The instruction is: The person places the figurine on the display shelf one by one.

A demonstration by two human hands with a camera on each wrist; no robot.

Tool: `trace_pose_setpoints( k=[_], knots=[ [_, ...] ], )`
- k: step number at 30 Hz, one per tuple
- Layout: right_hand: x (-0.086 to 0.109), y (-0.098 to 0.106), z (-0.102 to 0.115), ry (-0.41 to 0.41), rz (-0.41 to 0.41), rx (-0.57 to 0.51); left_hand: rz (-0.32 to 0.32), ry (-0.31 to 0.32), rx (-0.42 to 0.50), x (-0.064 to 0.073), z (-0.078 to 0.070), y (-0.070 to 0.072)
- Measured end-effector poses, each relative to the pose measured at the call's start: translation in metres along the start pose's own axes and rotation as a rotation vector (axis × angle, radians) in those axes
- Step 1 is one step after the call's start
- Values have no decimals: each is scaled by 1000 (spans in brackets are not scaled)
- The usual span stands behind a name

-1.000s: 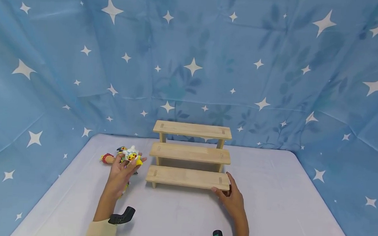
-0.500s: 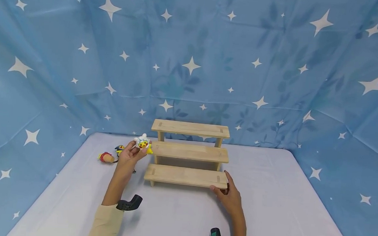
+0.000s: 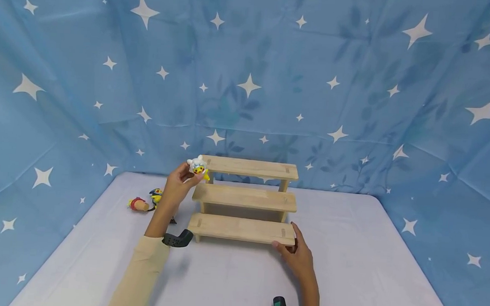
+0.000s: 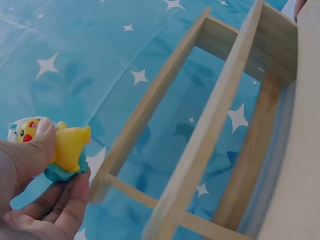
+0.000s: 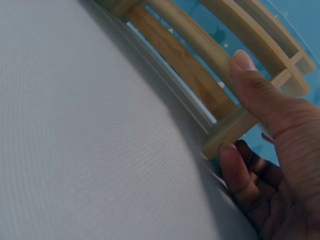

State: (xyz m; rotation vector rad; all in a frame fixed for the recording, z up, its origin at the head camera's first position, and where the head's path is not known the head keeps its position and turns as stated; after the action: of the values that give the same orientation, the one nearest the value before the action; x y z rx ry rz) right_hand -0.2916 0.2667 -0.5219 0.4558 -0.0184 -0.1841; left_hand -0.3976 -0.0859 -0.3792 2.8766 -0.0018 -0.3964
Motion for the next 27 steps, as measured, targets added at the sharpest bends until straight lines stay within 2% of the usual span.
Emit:
trace_pose_setpoints(
  k=[6,9,14,22,27],
  knots=[
    [-1,1,-1,-1,-11,-4,34,-92,-46,-26,-12,-15],
    [0,0,-3,-11,-9,-4,32,-124,-103,-36,-17,-22],
    [0,-2,-5,-11,-6,0,49,-144,-131,-44,-26,-34],
    [-2,-3,-7,4,-13,-14,55,-174,-187,-54,-30,-47],
    [-2,-3,-7,-7,-11,-11,108,-159,-219,-60,-27,-52]
  ],
)
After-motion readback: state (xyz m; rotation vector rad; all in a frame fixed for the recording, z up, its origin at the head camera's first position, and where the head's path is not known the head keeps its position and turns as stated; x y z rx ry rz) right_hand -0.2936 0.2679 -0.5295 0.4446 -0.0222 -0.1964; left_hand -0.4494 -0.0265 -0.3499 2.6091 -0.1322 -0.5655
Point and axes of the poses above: each hand's wrist, its own x-axis away from the middle knuckle, its own y-axis out of the back of the hand, z = x × y, the point moved 8 cm from there along -x, towards the middle knuckle, and after that the axes turned 7 degrees about -x, right-handed, at the moved point
